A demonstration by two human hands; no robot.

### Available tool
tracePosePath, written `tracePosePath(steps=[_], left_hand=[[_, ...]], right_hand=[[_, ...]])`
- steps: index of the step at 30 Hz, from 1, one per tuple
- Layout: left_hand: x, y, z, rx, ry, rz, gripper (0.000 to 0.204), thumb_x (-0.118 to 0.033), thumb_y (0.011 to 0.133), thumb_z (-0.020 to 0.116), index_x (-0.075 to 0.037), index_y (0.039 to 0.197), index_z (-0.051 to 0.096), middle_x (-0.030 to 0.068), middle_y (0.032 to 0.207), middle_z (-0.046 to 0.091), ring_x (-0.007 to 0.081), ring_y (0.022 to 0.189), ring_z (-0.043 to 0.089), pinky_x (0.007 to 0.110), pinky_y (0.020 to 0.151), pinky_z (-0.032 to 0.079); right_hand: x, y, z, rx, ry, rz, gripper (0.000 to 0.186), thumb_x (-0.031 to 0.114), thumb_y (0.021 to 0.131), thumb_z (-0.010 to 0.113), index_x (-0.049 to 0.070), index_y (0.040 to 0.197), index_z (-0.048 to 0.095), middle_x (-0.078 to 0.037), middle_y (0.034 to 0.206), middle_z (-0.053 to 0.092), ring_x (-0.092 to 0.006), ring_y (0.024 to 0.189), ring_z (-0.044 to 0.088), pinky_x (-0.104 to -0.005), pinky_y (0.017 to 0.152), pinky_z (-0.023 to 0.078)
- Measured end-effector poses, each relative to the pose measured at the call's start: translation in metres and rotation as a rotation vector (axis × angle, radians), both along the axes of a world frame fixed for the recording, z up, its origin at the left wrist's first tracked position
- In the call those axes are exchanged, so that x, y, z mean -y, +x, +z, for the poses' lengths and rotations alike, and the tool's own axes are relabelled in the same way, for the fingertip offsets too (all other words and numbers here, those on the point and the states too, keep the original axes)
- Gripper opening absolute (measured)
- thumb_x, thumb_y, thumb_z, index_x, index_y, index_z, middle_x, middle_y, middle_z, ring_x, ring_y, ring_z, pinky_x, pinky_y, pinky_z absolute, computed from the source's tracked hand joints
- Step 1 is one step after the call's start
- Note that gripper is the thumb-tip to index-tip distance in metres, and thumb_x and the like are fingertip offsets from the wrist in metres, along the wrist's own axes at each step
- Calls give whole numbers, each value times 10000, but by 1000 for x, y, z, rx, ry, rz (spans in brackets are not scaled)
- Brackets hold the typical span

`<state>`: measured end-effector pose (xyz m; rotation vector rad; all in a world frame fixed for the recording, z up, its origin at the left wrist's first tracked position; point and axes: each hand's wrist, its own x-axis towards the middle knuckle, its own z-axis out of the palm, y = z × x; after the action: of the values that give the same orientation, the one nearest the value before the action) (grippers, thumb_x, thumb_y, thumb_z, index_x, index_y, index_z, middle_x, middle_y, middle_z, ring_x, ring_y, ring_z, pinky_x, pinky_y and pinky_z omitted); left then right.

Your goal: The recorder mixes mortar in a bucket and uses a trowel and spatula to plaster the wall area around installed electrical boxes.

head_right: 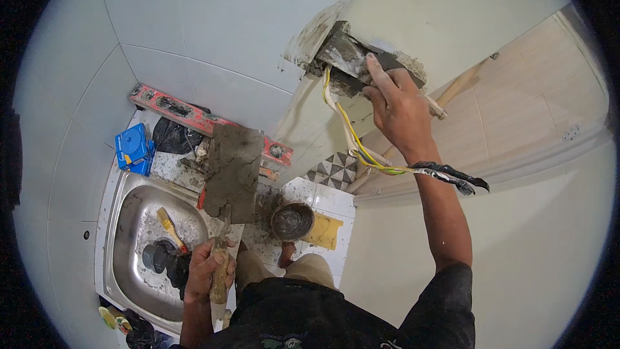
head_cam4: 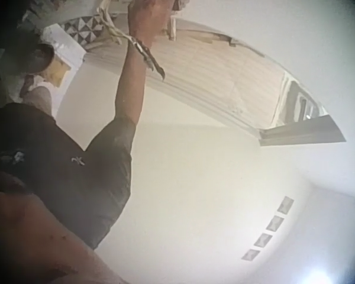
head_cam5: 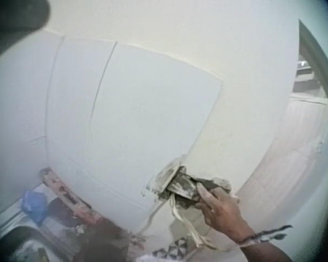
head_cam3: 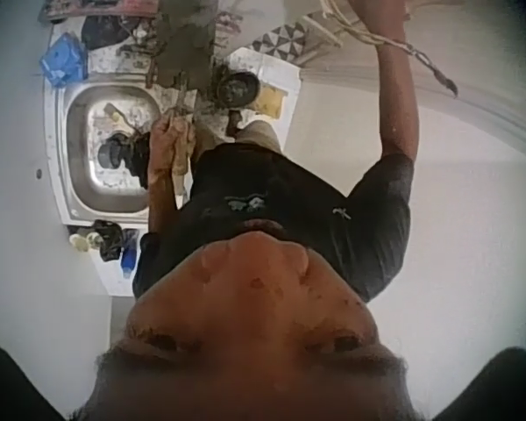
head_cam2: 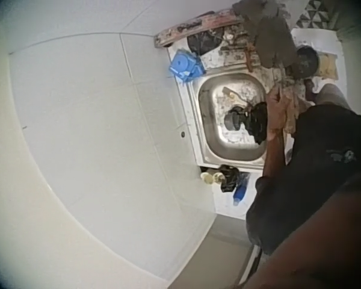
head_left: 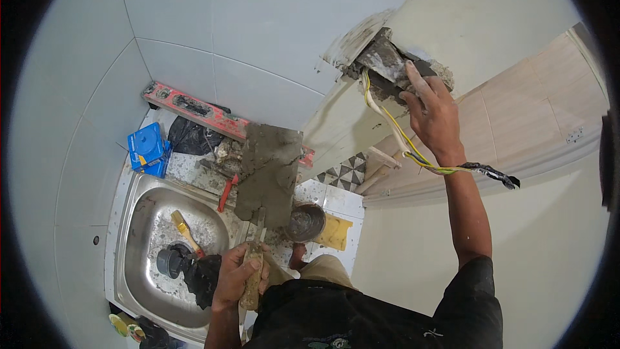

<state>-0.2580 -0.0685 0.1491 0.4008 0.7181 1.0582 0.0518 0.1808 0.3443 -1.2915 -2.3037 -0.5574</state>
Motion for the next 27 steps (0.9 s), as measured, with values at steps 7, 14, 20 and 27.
tracePosePath(steps=[7, 14, 20, 27], left_hand=[[-3, 6, 3, -43, -2, -28, 446, -308, 860, 656, 25, 1132, 536, 101, 669, 602, 149, 455, 563, 263, 413, 462], [-9, 7, 6, 25, 18, -89, 350, -179, 884, 607, 33, 1153, 539, 89, 716, 597, 160, 516, 577, 274, 470, 481], [-1, 4, 2, 58, 34, -59, 350, -196, 890, 604, 33, 1147, 543, 89, 708, 596, 159, 499, 570, 270, 460, 474], [10, -5, -4, 33, 8, 9, 372, -207, 893, 608, 36, 1163, 532, 94, 713, 598, 154, 496, 569, 270, 459, 477]], right_hand=[[-9, -3, 0, 104, 24, -57, 535, 152, 817, 700, 191, 1329, 554, -108, 890, 579, -297, 764, 604, -421, 613, 500], [-6, -10, 3, 121, 39, -127, 496, 156, 831, 675, 180, 1315, 569, -134, 910, 581, -322, 772, 617, -430, 638, 503], [10, -12, 12, 119, 24, -172, 496, 150, 837, 668, 174, 1320, 560, -134, 915, 594, -328, 781, 618, -435, 640, 500], [18, 4, 20, 35, -6, -33, 432, 134, 831, 676, 122, 1249, 566, -122, 937, 608, -337, 830, 607, -424, 671, 501]])
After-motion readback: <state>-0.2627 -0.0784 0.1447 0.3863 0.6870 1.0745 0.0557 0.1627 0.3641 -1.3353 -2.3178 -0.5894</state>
